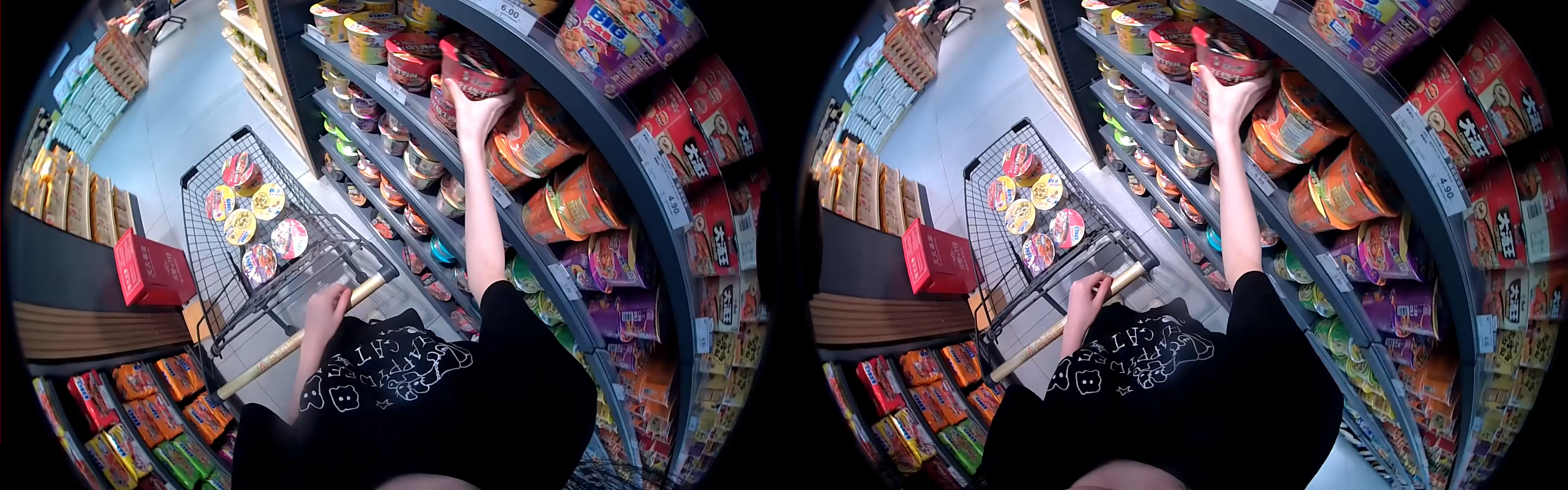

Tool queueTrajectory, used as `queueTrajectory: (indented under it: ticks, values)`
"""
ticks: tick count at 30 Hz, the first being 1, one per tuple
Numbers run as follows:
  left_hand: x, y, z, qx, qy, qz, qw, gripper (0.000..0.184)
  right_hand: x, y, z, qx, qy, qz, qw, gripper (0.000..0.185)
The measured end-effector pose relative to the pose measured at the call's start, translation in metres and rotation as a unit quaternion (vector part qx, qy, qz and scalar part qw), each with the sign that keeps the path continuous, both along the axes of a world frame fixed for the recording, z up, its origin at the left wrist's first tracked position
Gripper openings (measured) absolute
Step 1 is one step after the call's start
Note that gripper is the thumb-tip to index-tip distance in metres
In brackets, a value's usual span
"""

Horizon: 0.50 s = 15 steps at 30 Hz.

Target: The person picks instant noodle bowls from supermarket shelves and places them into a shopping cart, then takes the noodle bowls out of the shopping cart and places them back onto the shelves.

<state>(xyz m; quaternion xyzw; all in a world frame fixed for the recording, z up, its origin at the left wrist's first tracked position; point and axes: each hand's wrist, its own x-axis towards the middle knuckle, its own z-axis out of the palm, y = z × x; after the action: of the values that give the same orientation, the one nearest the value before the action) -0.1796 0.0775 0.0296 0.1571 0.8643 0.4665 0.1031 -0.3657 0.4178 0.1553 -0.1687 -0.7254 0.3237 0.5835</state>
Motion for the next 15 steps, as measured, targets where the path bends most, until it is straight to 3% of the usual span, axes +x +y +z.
queueTrajectory:
  ticks: [5,7,8,11,13,15]
  values:
    - [0.002,0.003,0.002,-0.031,0.028,0.021,0.999,0.016,-0.016,0.023,-0.010,-0.038,-0.063,0.014,0.997,0.116]
    - [0.002,0.001,0.004,-0.034,0.035,0.000,0.999,0.016,-0.021,0.027,-0.010,-0.016,-0.025,0.031,0.999,0.118]
    - [0.001,0.001,0.006,-0.025,0.029,0.000,0.999,0.016,-0.027,0.036,-0.015,0.049,0.002,0.029,0.998,0.118]
    - [-0.001,0.000,0.007,0.002,0.032,0.001,0.999,0.016,-0.016,0.015,-0.011,0.103,-0.046,-0.071,0.991,0.111]
    - [-0.002,-0.003,0.010,-0.027,0.022,-0.005,0.999,0.017,0.005,-0.022,-0.019,0.065,-0.055,-0.045,0.995,0.105]
    - [-0.003,-0.006,0.007,0.002,0.002,-0.004,1.000,0.017,0.037,-0.079,-0.034,0.042,-0.062,0.083,0.994,0.087]
